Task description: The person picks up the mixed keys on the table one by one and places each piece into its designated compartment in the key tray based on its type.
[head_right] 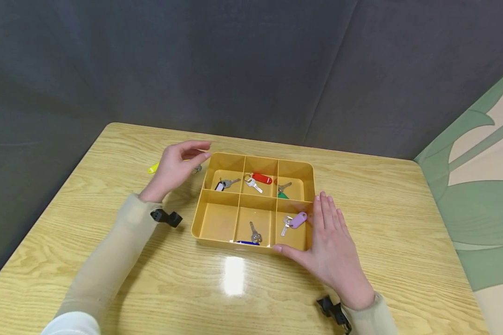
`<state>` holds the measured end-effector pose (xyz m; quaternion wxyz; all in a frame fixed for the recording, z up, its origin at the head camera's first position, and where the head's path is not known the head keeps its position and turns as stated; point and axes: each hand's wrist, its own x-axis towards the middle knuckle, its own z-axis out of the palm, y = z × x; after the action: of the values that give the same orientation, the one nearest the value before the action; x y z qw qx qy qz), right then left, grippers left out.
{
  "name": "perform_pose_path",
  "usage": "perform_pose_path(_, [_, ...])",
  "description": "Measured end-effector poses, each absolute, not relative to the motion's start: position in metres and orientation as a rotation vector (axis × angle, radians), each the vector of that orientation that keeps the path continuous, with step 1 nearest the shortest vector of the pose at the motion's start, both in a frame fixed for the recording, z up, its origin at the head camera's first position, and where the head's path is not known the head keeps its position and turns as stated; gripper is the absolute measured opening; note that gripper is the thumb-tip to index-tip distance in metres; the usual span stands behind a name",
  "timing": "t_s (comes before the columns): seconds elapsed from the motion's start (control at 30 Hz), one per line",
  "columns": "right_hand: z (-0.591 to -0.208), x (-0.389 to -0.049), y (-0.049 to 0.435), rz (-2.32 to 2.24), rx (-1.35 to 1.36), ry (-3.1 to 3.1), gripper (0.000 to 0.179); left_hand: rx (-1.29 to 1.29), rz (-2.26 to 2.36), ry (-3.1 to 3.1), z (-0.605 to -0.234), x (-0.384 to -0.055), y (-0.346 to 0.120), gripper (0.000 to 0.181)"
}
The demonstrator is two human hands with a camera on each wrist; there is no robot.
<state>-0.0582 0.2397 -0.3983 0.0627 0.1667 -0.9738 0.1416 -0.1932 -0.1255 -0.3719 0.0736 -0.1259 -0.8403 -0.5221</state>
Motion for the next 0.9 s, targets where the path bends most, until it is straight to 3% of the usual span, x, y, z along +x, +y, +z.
perform_pose_path(0.9, [-0.398, -0.057, 0.240, 0.426, 0.513, -2.952, 0.133, -0.275, -1.466, -2.513, -0.363, -0.196, -0.169, 0.032])
